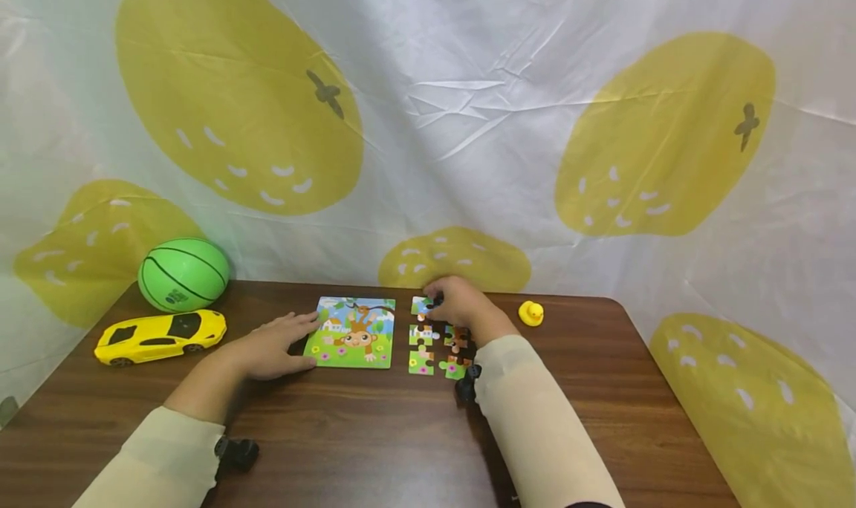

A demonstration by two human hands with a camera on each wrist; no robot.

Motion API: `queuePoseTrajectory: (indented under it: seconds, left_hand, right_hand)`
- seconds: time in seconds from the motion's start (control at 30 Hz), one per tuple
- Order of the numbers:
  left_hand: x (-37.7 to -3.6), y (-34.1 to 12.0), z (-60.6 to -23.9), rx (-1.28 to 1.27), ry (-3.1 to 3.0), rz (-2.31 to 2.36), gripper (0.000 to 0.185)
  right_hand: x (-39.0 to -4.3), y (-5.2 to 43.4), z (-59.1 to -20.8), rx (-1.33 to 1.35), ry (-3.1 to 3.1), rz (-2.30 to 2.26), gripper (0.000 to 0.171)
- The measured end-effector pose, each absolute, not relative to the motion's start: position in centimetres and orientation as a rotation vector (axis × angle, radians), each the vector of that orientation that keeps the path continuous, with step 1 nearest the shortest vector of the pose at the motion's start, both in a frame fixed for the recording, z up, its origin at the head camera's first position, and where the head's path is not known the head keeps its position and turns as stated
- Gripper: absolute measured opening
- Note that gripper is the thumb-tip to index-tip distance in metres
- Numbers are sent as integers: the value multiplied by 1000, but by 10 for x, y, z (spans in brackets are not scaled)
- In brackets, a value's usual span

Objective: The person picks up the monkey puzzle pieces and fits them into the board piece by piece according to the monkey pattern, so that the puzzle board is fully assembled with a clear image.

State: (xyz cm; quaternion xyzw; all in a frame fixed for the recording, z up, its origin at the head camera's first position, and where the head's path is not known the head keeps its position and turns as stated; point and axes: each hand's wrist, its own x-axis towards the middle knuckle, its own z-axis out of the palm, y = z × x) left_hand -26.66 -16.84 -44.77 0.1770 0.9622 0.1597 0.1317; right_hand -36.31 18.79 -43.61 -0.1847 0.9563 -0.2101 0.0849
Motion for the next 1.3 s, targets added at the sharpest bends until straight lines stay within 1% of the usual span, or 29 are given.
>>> queuePoseTrajectory:
  seconds: [0.27, 0.67, 1.03, 1.3]
  left_hand:
    - [-261, -167, -443, 533, 2752, 472, 73]
    - [-258, -163, -444, 512, 2750, 451, 73]
    - [-263, -161, -444, 494, 2743, 427, 76]
    - [-264, -164, -444, 492, 2760, 442, 75]
  right_hand:
    - [-354, 175, -429, -698, 2872, -729, 46]
    - [-342, 118, -418, -849, 2798, -845, 45]
    - [-350, 70, -438, -798, 2697, -805, 44]
    - [-355, 53, -448, -735, 2722, -690, 41]
